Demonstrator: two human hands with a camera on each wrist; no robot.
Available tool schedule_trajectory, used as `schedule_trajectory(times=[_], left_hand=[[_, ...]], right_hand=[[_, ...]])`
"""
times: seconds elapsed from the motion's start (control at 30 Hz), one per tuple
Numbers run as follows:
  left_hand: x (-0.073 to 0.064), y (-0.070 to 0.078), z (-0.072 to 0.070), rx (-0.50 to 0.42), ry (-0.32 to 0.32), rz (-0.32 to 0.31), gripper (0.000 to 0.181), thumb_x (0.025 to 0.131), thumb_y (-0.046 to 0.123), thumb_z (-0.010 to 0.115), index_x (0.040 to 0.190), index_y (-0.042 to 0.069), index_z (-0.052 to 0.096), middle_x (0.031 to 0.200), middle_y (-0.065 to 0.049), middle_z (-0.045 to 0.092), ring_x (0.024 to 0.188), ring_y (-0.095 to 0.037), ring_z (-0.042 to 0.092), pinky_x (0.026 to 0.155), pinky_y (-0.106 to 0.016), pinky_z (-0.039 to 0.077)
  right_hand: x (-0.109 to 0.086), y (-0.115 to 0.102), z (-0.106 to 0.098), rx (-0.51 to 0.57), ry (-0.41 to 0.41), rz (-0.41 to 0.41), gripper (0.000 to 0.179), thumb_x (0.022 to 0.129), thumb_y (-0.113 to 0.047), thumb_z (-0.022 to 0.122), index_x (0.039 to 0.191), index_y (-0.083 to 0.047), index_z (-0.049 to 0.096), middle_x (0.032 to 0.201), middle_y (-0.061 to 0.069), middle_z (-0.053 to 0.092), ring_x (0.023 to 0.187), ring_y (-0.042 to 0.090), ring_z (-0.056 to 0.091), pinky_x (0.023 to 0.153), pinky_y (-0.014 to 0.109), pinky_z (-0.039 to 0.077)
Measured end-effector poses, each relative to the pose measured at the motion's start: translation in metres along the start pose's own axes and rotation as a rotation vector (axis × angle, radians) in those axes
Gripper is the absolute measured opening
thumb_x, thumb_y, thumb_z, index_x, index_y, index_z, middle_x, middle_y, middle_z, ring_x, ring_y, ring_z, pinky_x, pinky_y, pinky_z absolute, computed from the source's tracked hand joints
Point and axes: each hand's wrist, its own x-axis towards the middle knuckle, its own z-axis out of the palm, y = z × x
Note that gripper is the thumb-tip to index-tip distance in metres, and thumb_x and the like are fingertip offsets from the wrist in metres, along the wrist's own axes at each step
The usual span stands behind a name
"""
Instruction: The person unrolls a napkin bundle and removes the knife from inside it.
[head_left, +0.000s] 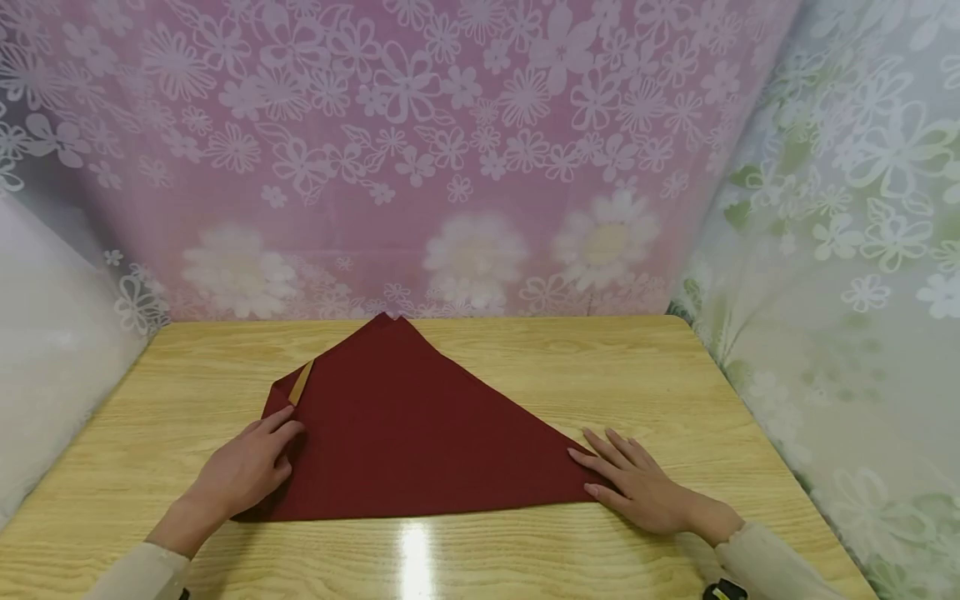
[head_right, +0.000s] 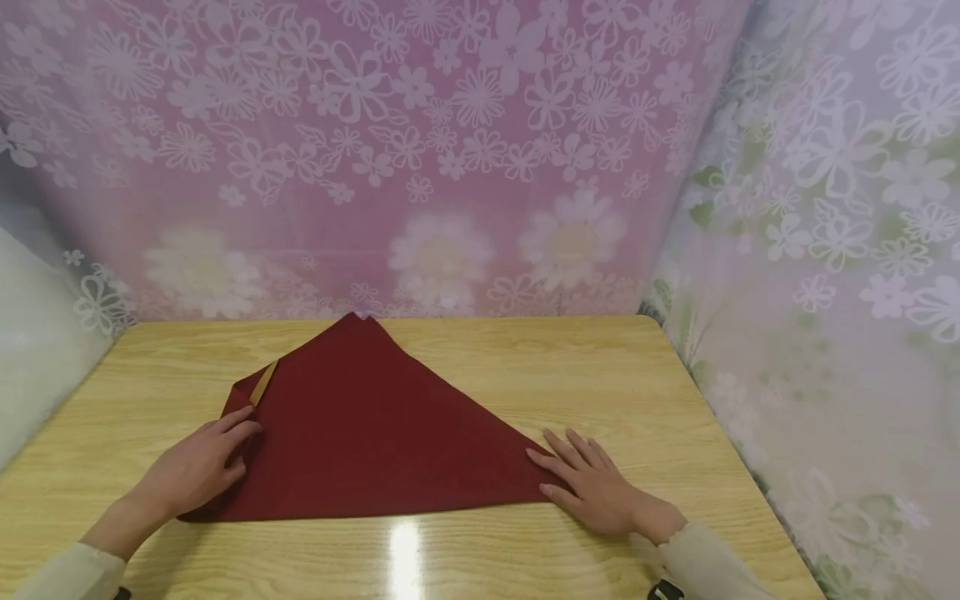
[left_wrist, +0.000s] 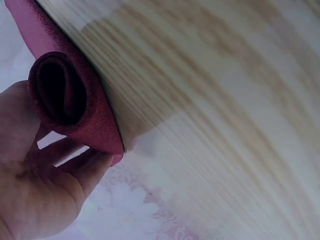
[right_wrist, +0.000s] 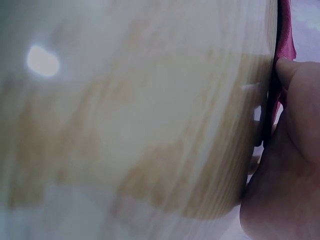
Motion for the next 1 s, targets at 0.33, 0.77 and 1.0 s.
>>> schedule_trajectory(times=[0.33,0.77,1.0], left_hand=[[0.006,0.002,0.001,0.028,-0.002,-0.105,0.044,0.073,0.002,0.065,0.116,-0.001,0.058,0.13,-0.033,0.046,0.1,-0.048,0.056,0.064,-0.048,0.05],[0.003,-0.001,0.002,0.073,0.037,-0.128,0.04,0.076,0.005,0.068,0.114,0.0,0.058,0.128,-0.035,0.047,0.1,-0.049,0.056,0.057,-0.047,0.05],[0.001,-0.009,0.002,0.079,0.008,-0.163,0.042,0.08,0.012,0.066,0.119,0.002,0.058,0.13,-0.034,0.047,0.101,-0.049,0.055,0.049,-0.044,0.047]], right_hand=[[0.0,0.0,0.0,-0.011,0.018,-0.004,0.049,0.102,-0.031,0.045,0.148,-0.017,0.039,0.155,0.017,0.02,0.138,0.049,0.011,0.101,0.07,0.009],[0.0,-0.001,0.0,-0.008,0.008,0.006,0.049,0.102,-0.031,0.045,0.149,-0.018,0.038,0.156,0.017,0.019,0.139,0.048,0.011,0.102,0.069,0.009],[0.001,-0.002,-0.002,-0.015,-0.016,0.004,0.049,0.102,-0.032,0.043,0.149,-0.017,0.037,0.156,0.017,0.019,0.139,0.048,0.011,0.102,0.069,0.009]])
